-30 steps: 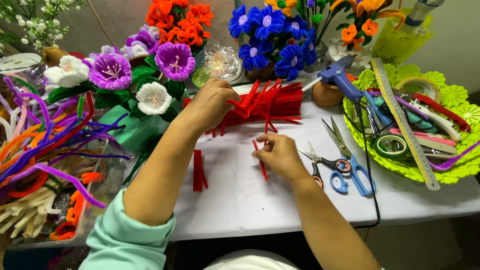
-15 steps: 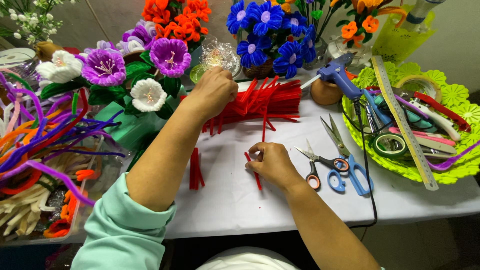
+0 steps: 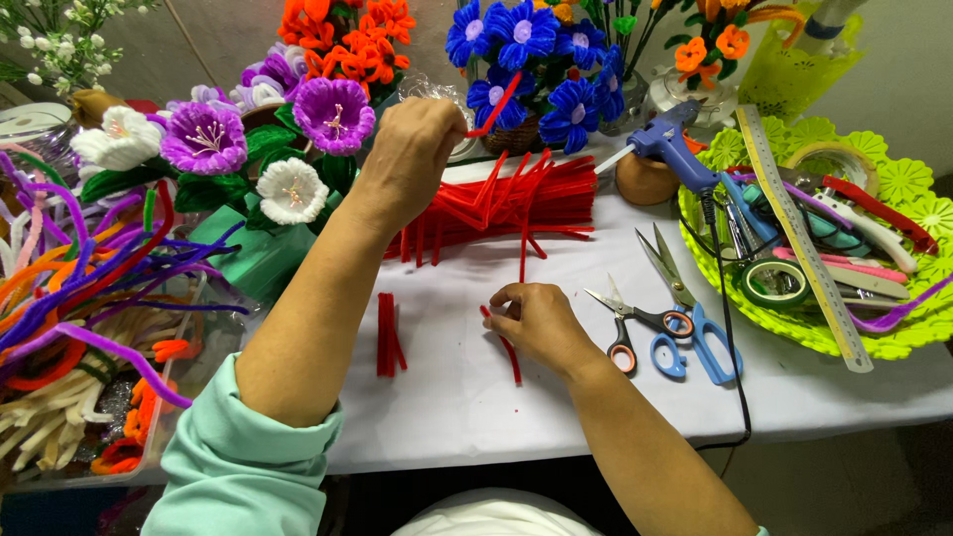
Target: The person uses shears to cut red pipe cleaners into multiple smaller segments and gathers the pieces together.
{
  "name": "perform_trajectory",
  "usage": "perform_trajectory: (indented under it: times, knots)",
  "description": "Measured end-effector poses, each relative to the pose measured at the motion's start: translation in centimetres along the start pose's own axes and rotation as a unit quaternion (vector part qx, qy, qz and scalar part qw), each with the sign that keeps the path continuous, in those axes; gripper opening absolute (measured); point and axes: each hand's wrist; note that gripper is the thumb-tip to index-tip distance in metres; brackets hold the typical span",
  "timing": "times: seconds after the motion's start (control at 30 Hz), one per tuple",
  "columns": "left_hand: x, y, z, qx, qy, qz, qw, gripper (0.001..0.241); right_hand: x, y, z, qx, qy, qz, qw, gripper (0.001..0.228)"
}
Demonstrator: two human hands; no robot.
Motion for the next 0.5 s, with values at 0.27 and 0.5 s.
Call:
perform_trajectory:
  times: [0.27, 0.5]
  knots:
    - [7.4, 4.6, 0.4, 0.015, 0.149, 0.479, 0.865, 0.011, 3.0, 0.5, -1.5, 0.08, 0.061, -0.058, 0.993, 0.016]
    - [10.5, 3.3, 9.3, -0.113, 0.223, 0.716, 0.652, 0.016, 7.8, 3.9, 6.3, 0.277, -0.009, 0.307, 0.91, 0.039]
Point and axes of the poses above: each hand's wrist, its own z-axis away from the middle knuckle, its own y-axis out of the back of the hand, x = y × z, and after that the axes turned 8 degrees about -x, right-handed
